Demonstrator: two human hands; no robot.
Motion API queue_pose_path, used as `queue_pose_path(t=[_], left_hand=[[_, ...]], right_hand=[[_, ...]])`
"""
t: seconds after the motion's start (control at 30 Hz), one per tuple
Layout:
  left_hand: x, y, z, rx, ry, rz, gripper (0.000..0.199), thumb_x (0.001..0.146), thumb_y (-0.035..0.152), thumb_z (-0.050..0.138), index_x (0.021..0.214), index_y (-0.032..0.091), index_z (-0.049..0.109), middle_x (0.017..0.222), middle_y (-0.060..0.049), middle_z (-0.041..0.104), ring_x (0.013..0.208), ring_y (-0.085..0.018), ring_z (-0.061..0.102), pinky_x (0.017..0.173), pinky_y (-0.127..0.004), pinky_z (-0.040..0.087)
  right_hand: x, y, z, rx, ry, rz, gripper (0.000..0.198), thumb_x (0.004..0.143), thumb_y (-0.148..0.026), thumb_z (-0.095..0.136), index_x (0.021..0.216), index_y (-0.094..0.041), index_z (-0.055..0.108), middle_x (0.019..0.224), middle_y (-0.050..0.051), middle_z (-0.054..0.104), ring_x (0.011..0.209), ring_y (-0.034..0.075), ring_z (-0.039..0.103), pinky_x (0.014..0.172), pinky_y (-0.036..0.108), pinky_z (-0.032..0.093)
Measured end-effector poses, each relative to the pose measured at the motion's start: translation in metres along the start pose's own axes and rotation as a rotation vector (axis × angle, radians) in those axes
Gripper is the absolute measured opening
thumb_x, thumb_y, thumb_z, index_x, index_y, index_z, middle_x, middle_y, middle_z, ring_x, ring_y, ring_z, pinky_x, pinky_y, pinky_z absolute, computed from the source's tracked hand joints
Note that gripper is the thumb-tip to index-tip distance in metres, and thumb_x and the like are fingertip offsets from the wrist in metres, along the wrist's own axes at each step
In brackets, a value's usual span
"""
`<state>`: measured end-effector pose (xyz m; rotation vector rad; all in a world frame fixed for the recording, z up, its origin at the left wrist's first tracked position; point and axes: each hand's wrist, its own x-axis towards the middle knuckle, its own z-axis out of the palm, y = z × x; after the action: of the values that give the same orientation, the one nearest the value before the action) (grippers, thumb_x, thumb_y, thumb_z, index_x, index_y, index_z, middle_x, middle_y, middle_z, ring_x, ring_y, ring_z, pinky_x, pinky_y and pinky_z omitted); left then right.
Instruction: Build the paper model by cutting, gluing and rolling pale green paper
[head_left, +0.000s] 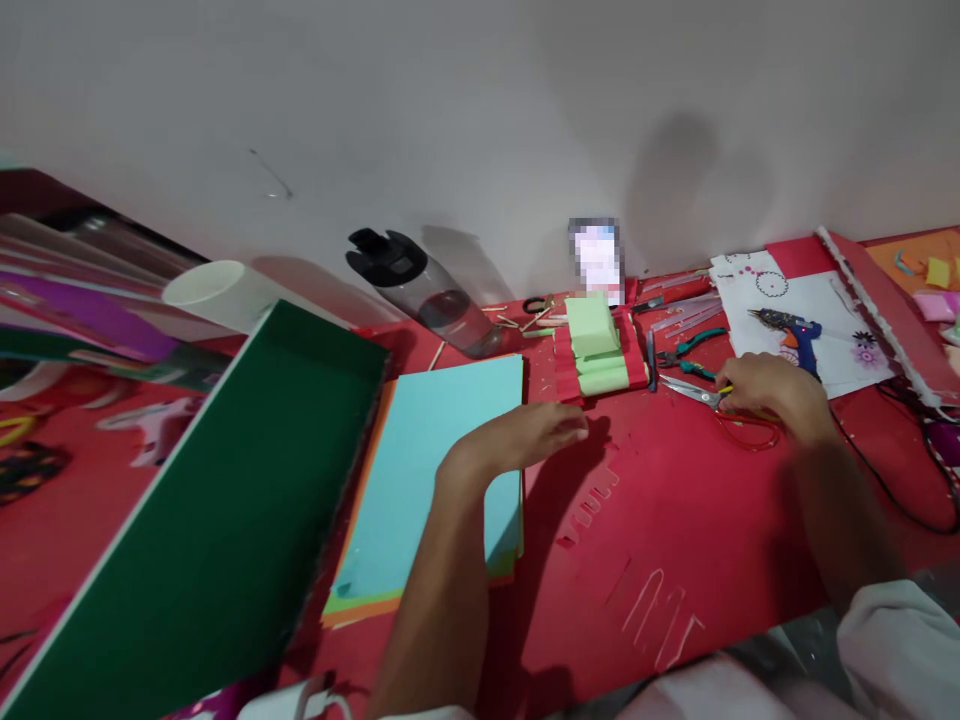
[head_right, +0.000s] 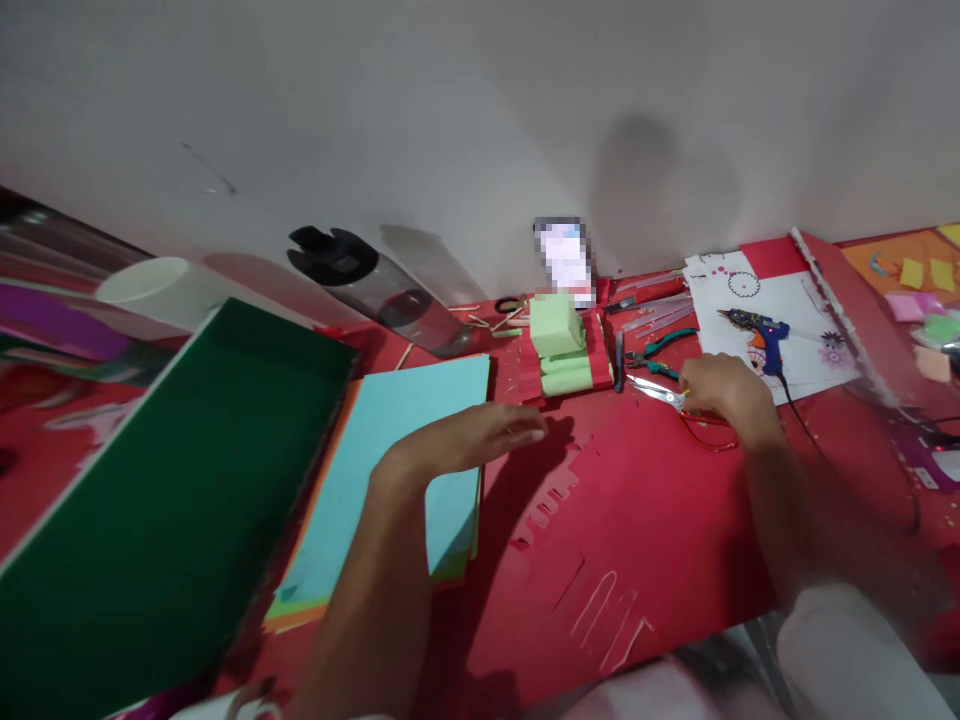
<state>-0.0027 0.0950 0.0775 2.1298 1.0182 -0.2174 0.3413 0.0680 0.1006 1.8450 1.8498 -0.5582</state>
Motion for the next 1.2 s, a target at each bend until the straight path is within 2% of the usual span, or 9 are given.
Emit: queue_pose_path(t=[0.1, 0.23, 0.37, 0.53, 0.67, 0.8, 1.0, 1.1, 1.2], left_hand=[[0.011, 0.007, 0.01, 0.128, 0.013, -0.08, 0.026, 0.1, 0.033, 0.052, 0.108, 0.023, 0.074, 0.1, -0.006, 0.078, 0.082, -0.022, 0.069, 0.068, -0.03, 0.045], [0.031, 0.028, 0.026, 0.132, -0.015, 0.063, 0.019, 0.095, 0.025, 0.061, 0.112, 0.023, 0.069, 0.112, -0.006, 0.076, 0.092, -0.022, 0.069, 0.071, -0.029, 0.045], [0.043, 0.039, 0.036, 0.162, -0.046, 0.063, 0.017, 0.09, 0.023, 0.07, 0.107, 0.022, 0.065, 0.109, -0.006, 0.075, 0.089, -0.023, 0.069, 0.069, -0.029, 0.042], [0.047, 0.036, 0.04, 0.12, -0.054, 0.066, 0.011, 0.091, 0.017, 0.064, 0.1, 0.022, 0.064, 0.108, -0.004, 0.075, 0.089, -0.02, 0.068, 0.068, -0.027, 0.042], [0.048, 0.033, 0.04, 0.095, -0.065, 0.11, 0.009, 0.088, 0.014, 0.064, 0.094, 0.021, 0.065, 0.105, -0.003, 0.074, 0.087, -0.019, 0.067, 0.067, -0.027, 0.042], [0.049, 0.033, 0.041, 0.065, -0.074, 0.14, 0.011, 0.089, 0.012, 0.062, 0.095, 0.02, 0.066, 0.105, -0.004, 0.074, 0.085, -0.017, 0.067, 0.067, -0.026, 0.043], [0.049, 0.023, 0.042, -0.026, -0.084, 0.203, 0.012, 0.092, 0.013, 0.058, 0.1, 0.019, 0.065, 0.108, -0.005, 0.072, 0.083, -0.017, 0.064, 0.07, -0.027, 0.044], [0.047, 0.018, 0.038, -0.118, -0.005, 0.343, 0.012, 0.1, 0.017, 0.051, 0.103, 0.019, 0.063, 0.106, -0.006, 0.069, 0.087, -0.017, 0.062, 0.078, -0.029, 0.047], [0.044, 0.017, 0.032, -0.2, 0.216, 0.526, 0.012, 0.105, 0.024, 0.051, 0.102, 0.02, 0.062, 0.107, -0.007, 0.064, 0.095, -0.019, 0.061, 0.088, -0.033, 0.049]], right_hand=[[0.0, 0.001, -0.001, 0.011, 0.013, -0.001, 0.031, 0.086, -0.032, 0.073, 0.115, -0.027, 0.083, 0.112, 0.014, 0.081, 0.101, 0.033, 0.075, 0.076, 0.035, 0.048], [-0.003, 0.0, -0.002, 0.005, 0.071, -0.01, 0.03, 0.09, -0.037, 0.07, 0.115, -0.027, 0.083, 0.111, 0.016, 0.079, 0.098, 0.034, 0.075, 0.077, 0.037, 0.047], [-0.003, -0.002, -0.002, -0.009, 0.097, -0.042, 0.027, 0.093, -0.038, 0.065, 0.109, -0.027, 0.083, 0.106, 0.014, 0.078, 0.096, 0.035, 0.073, 0.073, 0.037, 0.044], [0.0, -0.001, 0.0, 0.018, 0.095, -0.102, 0.027, 0.094, -0.04, 0.062, 0.111, -0.028, 0.08, 0.101, 0.011, 0.078, 0.094, 0.032, 0.072, 0.071, 0.034, 0.041], [-0.002, -0.007, -0.003, 0.03, 0.078, -0.177, 0.026, 0.096, -0.039, 0.061, 0.111, -0.028, 0.079, 0.109, 0.009, 0.078, 0.097, 0.03, 0.071, 0.071, 0.032, 0.04], [-0.01, -0.021, -0.01, 0.044, 0.042, -0.324, 0.026, 0.098, -0.037, 0.061, 0.115, -0.026, 0.077, 0.11, 0.009, 0.078, 0.098, 0.027, 0.07, 0.072, 0.03, 0.04], [-0.01, -0.028, -0.011, 0.122, 0.042, -0.489, 0.019, 0.097, -0.028, 0.061, 0.106, -0.023, 0.077, 0.099, 0.007, 0.078, 0.091, 0.023, 0.068, 0.072, 0.028, 0.04], [0.001, -0.029, -0.004, 0.271, 0.012, -0.631, 0.019, 0.098, -0.025, 0.059, 0.108, -0.02, 0.074, 0.095, 0.007, 0.077, 0.084, 0.02, 0.066, 0.071, 0.027, 0.042], [0.016, -0.037, 0.006, 0.655, -0.207, -0.763, 0.024, 0.101, -0.031, 0.058, 0.118, -0.018, 0.066, 0.103, 0.009, 0.078, 0.081, 0.016, 0.069, 0.066, 0.024, 0.048]])
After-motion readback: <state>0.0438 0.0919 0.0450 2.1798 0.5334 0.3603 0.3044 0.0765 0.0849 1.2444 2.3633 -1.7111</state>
